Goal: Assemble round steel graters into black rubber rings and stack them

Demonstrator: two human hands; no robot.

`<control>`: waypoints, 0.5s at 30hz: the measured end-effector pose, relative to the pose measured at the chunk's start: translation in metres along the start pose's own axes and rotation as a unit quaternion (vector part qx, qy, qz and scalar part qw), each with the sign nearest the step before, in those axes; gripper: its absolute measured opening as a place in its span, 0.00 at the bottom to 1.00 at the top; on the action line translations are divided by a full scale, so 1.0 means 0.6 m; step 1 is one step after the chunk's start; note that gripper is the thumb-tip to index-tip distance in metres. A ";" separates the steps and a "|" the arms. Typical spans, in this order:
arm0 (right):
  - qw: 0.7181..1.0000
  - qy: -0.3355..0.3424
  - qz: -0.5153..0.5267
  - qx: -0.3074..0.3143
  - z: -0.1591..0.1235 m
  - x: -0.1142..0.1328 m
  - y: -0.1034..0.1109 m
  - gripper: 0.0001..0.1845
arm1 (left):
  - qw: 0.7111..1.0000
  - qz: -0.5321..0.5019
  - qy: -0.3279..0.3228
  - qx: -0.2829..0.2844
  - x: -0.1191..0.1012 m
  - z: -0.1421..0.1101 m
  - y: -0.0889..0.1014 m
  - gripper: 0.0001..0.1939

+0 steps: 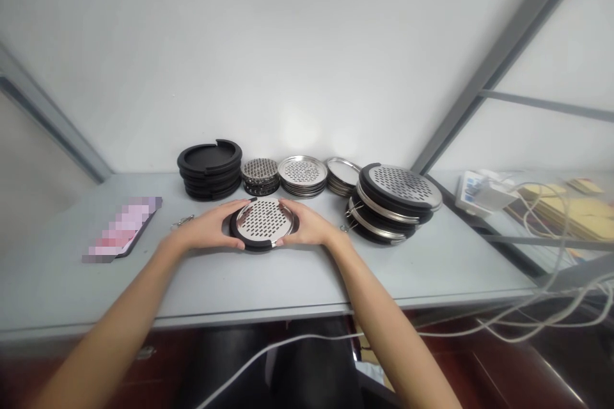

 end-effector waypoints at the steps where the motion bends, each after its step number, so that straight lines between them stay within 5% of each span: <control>1: 1.000 -0.004 -0.001 -0.001 0.000 -0.001 -0.001 0.59 | 1.000 -0.001 0.003 0.000 0.001 0.000 -0.001 0.54; 15: 0.999 -0.034 0.004 -0.013 0.002 -0.001 -0.005 0.61 | 1.000 -0.020 0.001 -0.020 -0.007 -0.002 -0.004 0.62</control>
Point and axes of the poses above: each hand's wrist, its own z-axis towards the middle knuckle, its own y-axis out of the back of the hand, x = y × z, the point moved 4 cm from there along z, towards the middle knuckle, and after that the axes turned 3 degrees about -z, right-handed, at the moved point
